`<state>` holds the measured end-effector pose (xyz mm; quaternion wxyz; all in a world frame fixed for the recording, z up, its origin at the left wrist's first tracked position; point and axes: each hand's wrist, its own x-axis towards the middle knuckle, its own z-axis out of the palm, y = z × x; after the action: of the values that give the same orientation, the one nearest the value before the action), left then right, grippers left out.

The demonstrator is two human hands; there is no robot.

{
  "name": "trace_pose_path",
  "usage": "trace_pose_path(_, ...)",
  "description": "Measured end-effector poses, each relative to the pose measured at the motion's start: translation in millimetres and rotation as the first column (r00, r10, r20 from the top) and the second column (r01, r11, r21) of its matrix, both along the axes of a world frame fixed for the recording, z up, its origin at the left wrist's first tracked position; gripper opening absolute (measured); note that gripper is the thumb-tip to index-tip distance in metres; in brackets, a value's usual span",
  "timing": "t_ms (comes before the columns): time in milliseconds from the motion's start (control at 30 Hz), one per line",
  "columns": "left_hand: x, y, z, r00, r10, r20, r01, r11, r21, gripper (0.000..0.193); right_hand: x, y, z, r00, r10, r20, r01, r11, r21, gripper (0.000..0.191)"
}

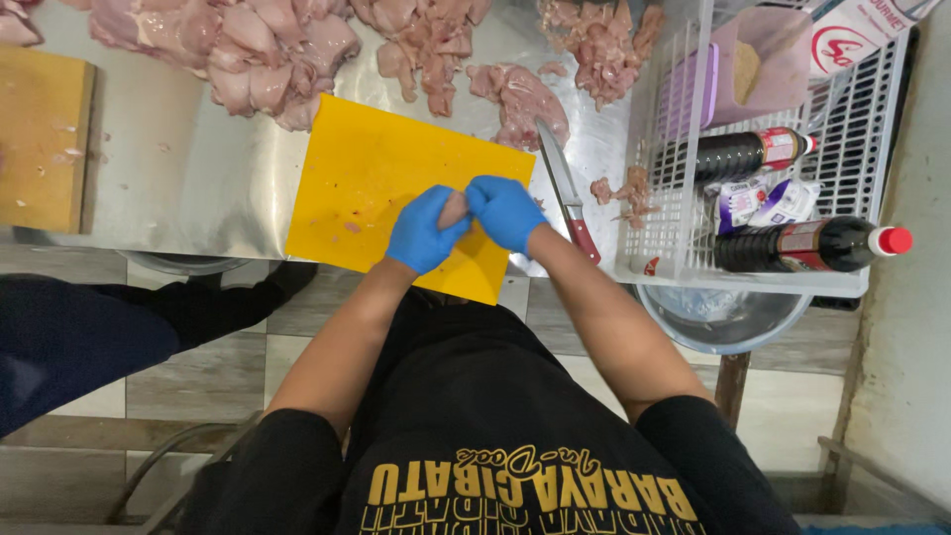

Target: The person cuts raw chicken pieces on a yellow cutting board with a knife, trimming and slicing each piece, then moves finished pieces aside onto the stainless steel table and picks up the next piece to continue cutting.

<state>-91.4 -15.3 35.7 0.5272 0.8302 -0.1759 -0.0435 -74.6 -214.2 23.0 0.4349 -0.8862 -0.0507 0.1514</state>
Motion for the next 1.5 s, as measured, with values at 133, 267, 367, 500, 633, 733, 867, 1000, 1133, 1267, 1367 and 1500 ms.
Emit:
trace_pose_path(133, 21.1, -9.9, 33.7, 0.996, -0.088, -0.018, 0.088, 0.996, 0.003, 0.032, 9.1, -24.8, 38.1, 0.982, 0.044, -0.183, 0.016, 0.949, 0.315, 0.028)
trace_pose_path(267, 37.3, -10.7, 47.5, 0.974, -0.215, -0.065, 0.194, 0.952, -0.237, 0.027, 10.5, -34.7, 49.2, 0.992, -0.034, -0.124, 0.092, 0.861, 0.500, 0.027)
trace_pose_path(367, 42.5, -12.1, 42.3, 0.945, -0.305, -0.123, 0.226, 0.874, -0.430, 0.027, 6.3, -36.2, 39.1, 0.985, -0.084, -0.149, 0.160, 0.754, 0.636, 0.028)
trace_pose_path(500, 48.5, -19.4, 21.1, 0.848, -0.335, -0.410, -0.081, 0.683, -0.726, 0.034, -4.8, -37.7, 15.0, 0.967, -0.138, -0.212, 0.253, 0.571, 0.781, 0.023)
trace_pose_path(633, 63.3, -24.1, 3.5, 0.937, -0.224, -0.269, 0.018, 0.798, -0.602, 0.037, -9.8, -36.4, 2.5, 0.947, -0.220, -0.236, 0.318, 0.509, 0.800, 0.027)
trace_pose_path(733, 66.3, -20.6, -1.6, 0.927, -0.259, -0.272, 0.067, 0.827, -0.558, 0.034, -12.0, -38.2, 11.9, 0.983, -0.182, 0.007, 0.145, 0.809, 0.569, 0.027)
trace_pose_path(867, 64.2, -14.3, -3.4, 0.853, -0.330, -0.405, 0.076, 0.845, -0.529, 0.031, -15.5, -35.6, 29.5, 0.935, 0.094, 0.341, -0.099, 0.995, -0.002, 0.023)
trace_pose_path(1000, 66.4, -14.3, -9.9, 0.922, -0.270, -0.278, 0.121, 0.882, -0.455, 0.027, -17.9, -29.3, 14.6, 0.937, 0.062, 0.345, -0.060, 0.998, -0.017, 0.026)
trace_pose_path(1133, 61.9, -14.5, -28.3, 0.844, -0.226, -0.486, 0.028, 0.924, -0.381, 0.028, -28.9, -29.6, -37.4, 0.976, -0.069, 0.208, 0.026, 0.979, 0.203, 0.029)
trace_pose_path(1267, 59.2, -20.1, -60.9, 0.832, -0.114, -0.543, -0.024, 0.971, -0.239, 0.031, -39.9, -22.7, -89.0, 0.957, -0.242, -0.159, 0.288, 0.858, 0.426, 0.029)
trace_pose_path(1367, 66.1, -25.4, -89.0, 0.825, -0.020, -0.565, -0.080, 0.985, -0.150, 0.035, -43.1, -23.6, -102.6, 0.864, -0.207, -0.459, 0.476, 0.632, 0.611, 0.027)
trace_pose_path(1500, 91.8, 17.5, -113.3, 0.834, 0.298, -0.465, -0.221, 0.952, 0.213, 0.045, -47.1, -84.5, -91.2, 0.790, -0.366, -0.492, 0.598, 0.282, 0.750, 0.014)
